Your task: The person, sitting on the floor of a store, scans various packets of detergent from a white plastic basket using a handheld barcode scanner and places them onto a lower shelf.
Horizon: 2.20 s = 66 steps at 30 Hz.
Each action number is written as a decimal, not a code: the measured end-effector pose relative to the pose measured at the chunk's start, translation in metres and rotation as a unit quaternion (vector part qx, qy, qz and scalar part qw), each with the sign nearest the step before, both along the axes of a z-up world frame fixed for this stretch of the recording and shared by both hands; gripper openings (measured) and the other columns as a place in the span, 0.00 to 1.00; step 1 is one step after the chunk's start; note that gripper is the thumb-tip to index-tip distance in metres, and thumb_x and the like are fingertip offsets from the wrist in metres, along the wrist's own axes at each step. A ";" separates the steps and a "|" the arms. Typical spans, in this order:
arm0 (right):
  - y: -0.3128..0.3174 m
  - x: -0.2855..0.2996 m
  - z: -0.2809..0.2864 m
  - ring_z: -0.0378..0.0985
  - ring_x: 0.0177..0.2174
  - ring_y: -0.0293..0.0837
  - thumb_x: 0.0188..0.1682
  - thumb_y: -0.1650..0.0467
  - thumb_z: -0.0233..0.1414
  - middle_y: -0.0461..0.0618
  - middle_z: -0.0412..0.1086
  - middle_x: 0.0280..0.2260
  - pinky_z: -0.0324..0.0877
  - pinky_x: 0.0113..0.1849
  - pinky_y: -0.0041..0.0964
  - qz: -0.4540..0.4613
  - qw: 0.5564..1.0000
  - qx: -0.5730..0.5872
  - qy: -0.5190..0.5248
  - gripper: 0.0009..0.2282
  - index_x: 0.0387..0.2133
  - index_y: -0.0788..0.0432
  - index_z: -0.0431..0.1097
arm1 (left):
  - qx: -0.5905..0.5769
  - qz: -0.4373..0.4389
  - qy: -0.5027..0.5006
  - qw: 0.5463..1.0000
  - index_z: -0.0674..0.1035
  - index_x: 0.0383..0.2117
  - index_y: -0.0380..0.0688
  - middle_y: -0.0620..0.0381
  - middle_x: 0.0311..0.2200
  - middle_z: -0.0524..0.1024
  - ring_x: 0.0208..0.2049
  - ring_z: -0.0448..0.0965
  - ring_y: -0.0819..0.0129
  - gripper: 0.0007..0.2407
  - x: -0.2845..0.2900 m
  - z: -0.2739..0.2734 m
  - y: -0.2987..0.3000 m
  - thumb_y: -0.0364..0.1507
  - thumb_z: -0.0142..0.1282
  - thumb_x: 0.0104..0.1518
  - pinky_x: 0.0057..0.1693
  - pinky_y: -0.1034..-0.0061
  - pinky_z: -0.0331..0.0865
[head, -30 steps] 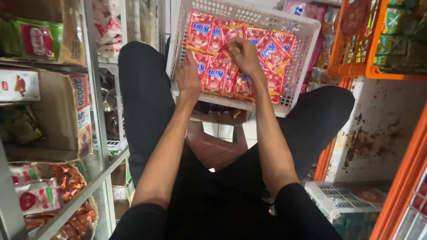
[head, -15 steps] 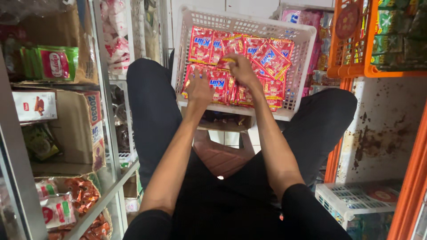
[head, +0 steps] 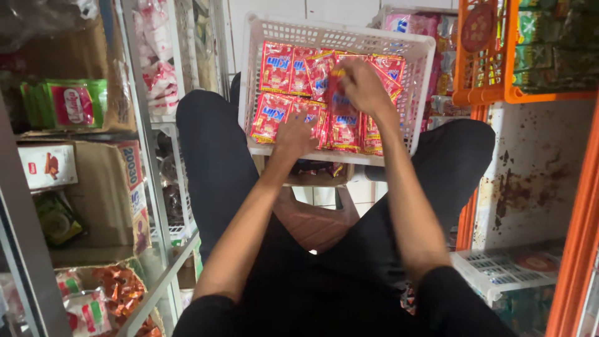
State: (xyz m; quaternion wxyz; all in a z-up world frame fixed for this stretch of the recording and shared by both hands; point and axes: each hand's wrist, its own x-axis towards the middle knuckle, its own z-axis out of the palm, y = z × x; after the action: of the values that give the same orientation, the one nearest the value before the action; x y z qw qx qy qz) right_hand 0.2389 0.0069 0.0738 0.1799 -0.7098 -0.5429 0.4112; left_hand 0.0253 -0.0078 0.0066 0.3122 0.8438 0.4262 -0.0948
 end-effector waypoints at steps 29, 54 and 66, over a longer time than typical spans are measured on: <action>-0.016 -0.022 -0.075 0.73 0.41 0.60 0.37 0.71 0.63 0.61 0.69 0.38 0.70 0.40 0.56 0.131 0.962 0.070 -0.231 0.11 0.33 0.61 0.75 | 0.013 -0.115 0.102 0.988 0.84 0.35 0.40 0.41 0.39 0.82 0.43 0.83 0.45 0.06 0.007 -0.050 0.110 0.24 0.61 0.54 0.47 0.55 0.77; 0.001 -0.013 -0.025 0.79 0.37 0.51 0.53 0.53 0.49 0.57 0.75 0.34 0.71 0.40 0.50 0.201 0.929 -0.302 0.069 0.24 0.51 0.58 0.65 | 0.194 -0.252 0.024 0.948 0.78 0.45 0.48 0.55 0.42 0.77 0.51 0.74 0.57 0.23 0.028 -0.042 0.080 0.35 0.71 0.40 0.56 0.56 0.64; -0.006 -0.022 -0.059 0.77 0.42 0.54 0.55 0.58 0.52 0.62 0.73 0.40 0.71 0.45 0.49 0.199 0.947 -0.187 0.167 0.23 0.56 0.61 0.68 | 0.025 -0.105 -0.125 0.986 0.78 0.48 0.44 0.48 0.46 0.78 0.50 0.78 0.49 0.17 0.021 -0.018 0.125 0.25 0.63 0.51 0.55 0.56 0.69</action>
State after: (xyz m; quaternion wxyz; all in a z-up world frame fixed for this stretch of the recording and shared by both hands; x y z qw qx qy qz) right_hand 0.2167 0.0013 0.0143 0.0465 -0.5292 -0.5490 0.6453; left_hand 0.0459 0.1176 -0.0117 0.3304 0.8965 0.2950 -0.0098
